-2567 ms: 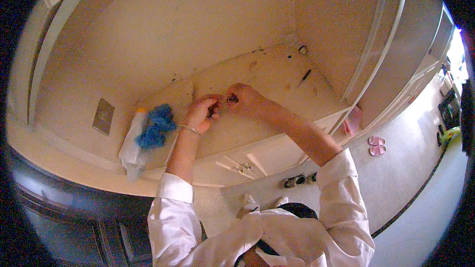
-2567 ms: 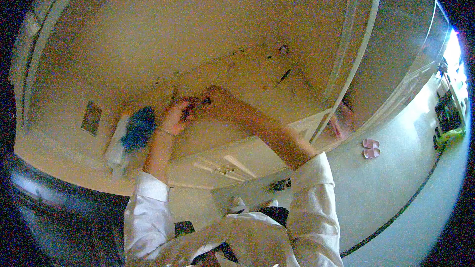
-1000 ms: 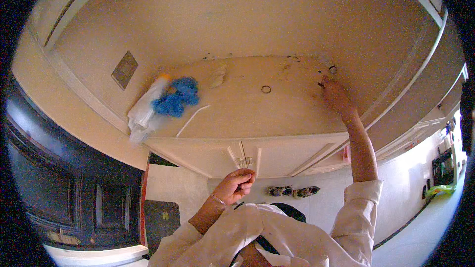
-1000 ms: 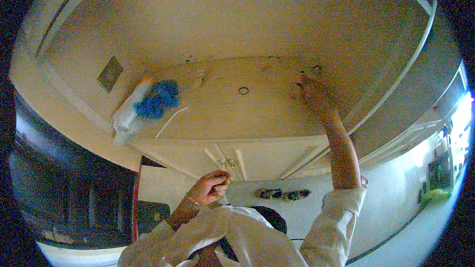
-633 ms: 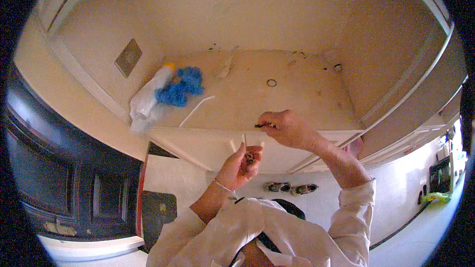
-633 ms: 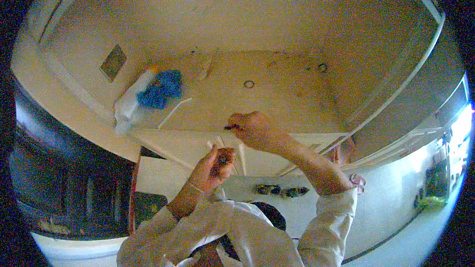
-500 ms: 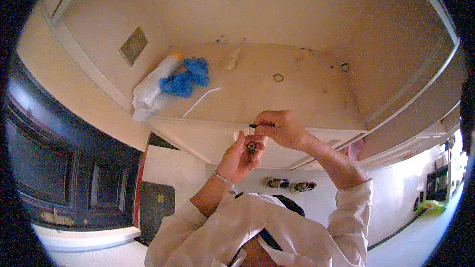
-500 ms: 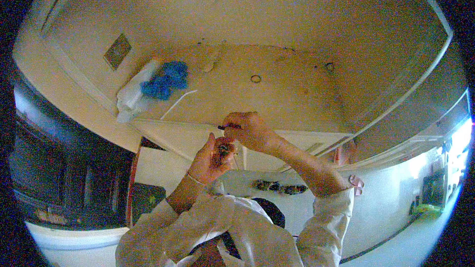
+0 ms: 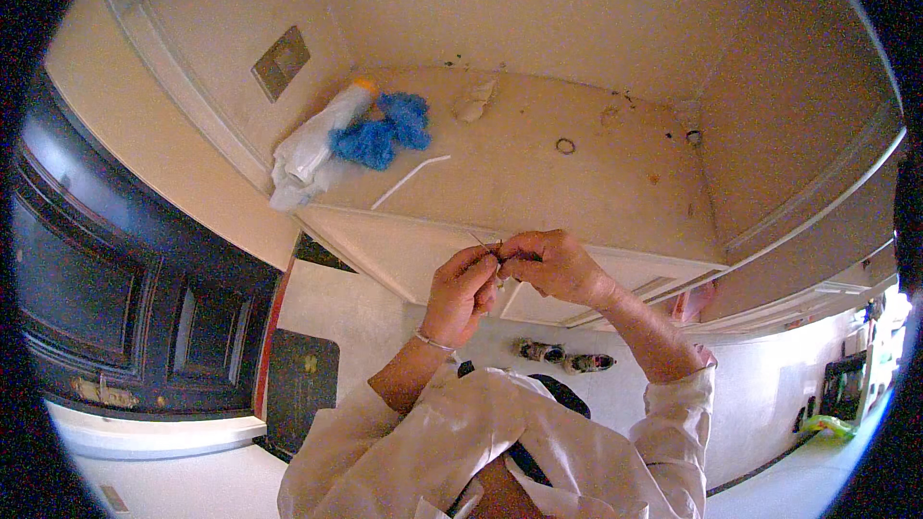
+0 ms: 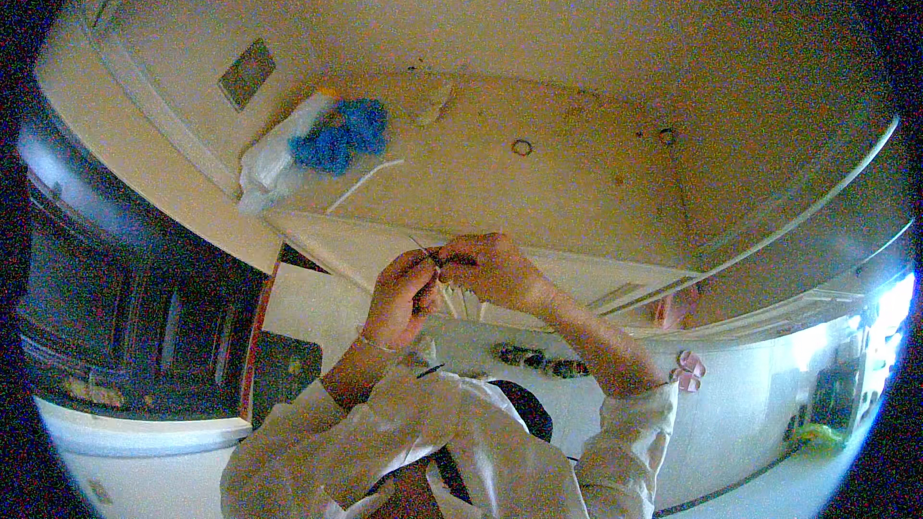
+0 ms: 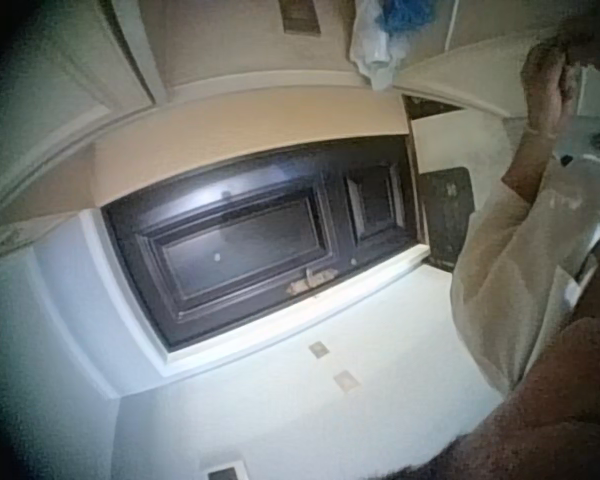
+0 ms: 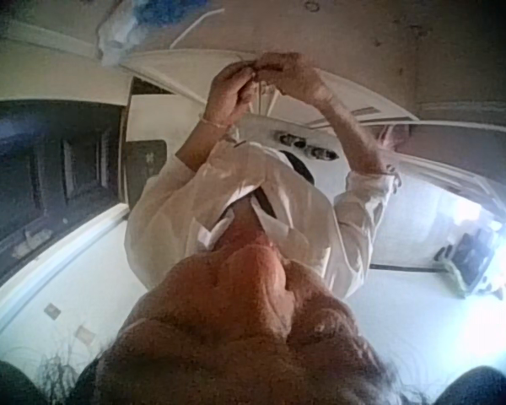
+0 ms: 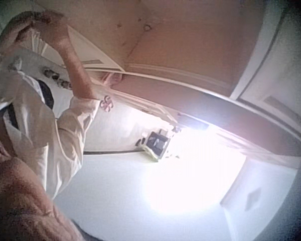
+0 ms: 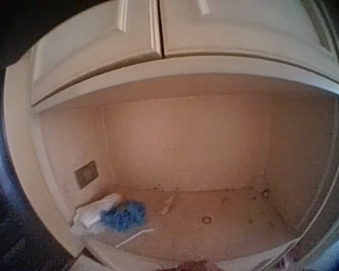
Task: The person retrieves a shuttlecock and a small bottle from a cabinet, then proceeds to assemble the shuttlecock by attaching the cork base to the feather skirt. The person handles the components carefully, aligning and pressing them together to form a complete shuttlecock.
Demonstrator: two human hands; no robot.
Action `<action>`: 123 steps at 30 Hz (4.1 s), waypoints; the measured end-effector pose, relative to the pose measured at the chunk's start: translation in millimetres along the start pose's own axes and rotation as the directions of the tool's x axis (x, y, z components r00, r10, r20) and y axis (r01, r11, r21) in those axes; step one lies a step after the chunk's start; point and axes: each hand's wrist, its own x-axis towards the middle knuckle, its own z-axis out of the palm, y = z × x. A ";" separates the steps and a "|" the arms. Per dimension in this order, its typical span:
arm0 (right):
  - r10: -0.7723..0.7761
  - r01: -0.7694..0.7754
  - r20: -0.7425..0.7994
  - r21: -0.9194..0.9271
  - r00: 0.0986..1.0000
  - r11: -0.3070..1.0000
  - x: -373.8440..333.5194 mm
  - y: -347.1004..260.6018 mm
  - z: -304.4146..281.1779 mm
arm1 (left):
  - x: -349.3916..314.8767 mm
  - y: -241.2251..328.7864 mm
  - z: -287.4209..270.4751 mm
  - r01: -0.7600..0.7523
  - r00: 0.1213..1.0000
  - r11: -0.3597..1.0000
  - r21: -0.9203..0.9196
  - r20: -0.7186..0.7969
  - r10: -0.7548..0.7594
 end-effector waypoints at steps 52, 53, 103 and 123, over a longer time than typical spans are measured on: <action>0.313 0.018 -0.169 0.901 0.935 0.433 -83.2 13.6 38.9 | -59.0 -23.4 16.2 0.057 0.986 0.991 0.121 0.147 -0.074; 0.296 0.039 -0.176 0.908 0.939 0.417 -88.2 17.0 39.5 | -59.8 -26.4 19.3 0.050 0.989 0.989 0.138 0.133 -0.069; 0.525 0.742 -0.593 0.661 0.610 -0.115 -137.5 39.1 244.2 | -85.1 -29.0 -76.7 0.509 0.781 0.821 0.259 0.262 -0.567; 0.418 0.565 -0.468 0.813 0.778 -0.141 -234.8 47.0 222.8 | -158.3 -69.3 -22.8 0.427 0.874 0.861 0.276 0.119 -0.471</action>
